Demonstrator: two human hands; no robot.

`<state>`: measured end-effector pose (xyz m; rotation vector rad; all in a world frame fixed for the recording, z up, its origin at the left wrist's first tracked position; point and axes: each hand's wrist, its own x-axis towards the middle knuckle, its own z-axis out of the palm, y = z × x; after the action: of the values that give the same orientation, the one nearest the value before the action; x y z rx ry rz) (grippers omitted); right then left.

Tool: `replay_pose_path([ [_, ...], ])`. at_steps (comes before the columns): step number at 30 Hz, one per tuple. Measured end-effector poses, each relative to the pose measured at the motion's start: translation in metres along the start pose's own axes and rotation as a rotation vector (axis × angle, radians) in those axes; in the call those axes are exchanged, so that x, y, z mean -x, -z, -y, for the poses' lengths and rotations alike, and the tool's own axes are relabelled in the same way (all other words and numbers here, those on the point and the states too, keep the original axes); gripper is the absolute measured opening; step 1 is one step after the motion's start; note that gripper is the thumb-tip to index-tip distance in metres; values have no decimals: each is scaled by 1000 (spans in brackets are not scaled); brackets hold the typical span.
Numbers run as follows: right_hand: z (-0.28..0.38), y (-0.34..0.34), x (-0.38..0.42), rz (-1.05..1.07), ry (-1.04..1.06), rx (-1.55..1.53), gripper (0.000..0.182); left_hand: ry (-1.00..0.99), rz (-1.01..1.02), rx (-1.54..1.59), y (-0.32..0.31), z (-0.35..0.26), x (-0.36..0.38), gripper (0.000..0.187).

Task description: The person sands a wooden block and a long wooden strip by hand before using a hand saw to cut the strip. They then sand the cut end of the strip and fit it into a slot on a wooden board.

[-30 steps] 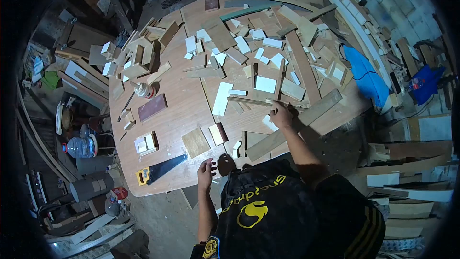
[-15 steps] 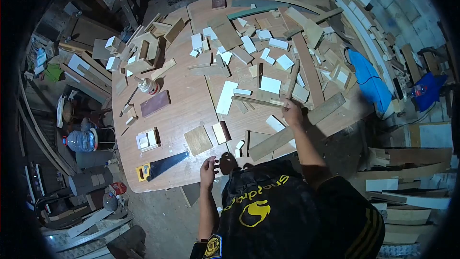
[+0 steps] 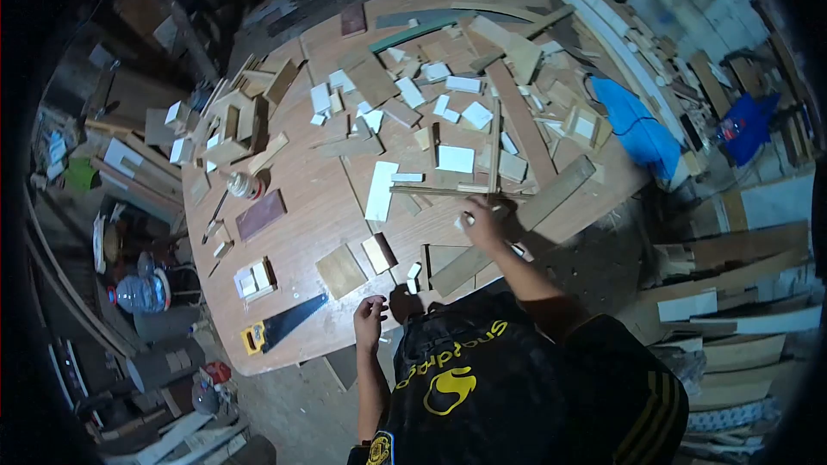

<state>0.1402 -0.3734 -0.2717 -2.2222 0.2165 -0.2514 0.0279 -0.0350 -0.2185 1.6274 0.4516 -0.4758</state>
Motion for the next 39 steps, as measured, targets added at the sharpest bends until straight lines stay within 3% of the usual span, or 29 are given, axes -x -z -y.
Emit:
replay_pose_path([
  [1, 26, 11, 7, 56, 91, -95, 31, -20, 16, -12, -1, -3, -1, 24],
  [3, 57, 18, 24, 168, 76, -60, 24, -30, 39, -2, -6, -13, -2, 22],
  [10, 66, 6, 71, 272, 121, -238, 22, -3, 109, 31, -11, -18, -2, 22],
  [14, 63, 9, 92, 361, 2, -199, 23, -19, 172, -5, -15, -23, 3, 24],
  [22, 67, 22, 143, 178, -38, -172, 23, -66, 349, -112, -8, -21, 0, 25],
  [24, 72, 21, 159, 219, -223, -245, 19, -97, 383, -130, 3, -22, 2, 24],
  [28, 86, 0, 191, 120, -149, -303, 21, -138, 397, -131, 31, -22, 17, 22],
  [33, 108, -32, 233, 211, -84, -240, 22, -92, 323, -65, 77, 14, 40, 22],
  [35, 121, -38, 248, 225, -42, -237, 22, -170, 338, -65, 92, 39, 47, 22],
  [36, 149, -20, 252, 315, -155, -207, 22, -57, 331, -18, 97, 44, 55, 21],
  [39, 137, -47, 281, 291, -87, -295, 20, -67, 358, -30, 106, 63, 70, 19],
])
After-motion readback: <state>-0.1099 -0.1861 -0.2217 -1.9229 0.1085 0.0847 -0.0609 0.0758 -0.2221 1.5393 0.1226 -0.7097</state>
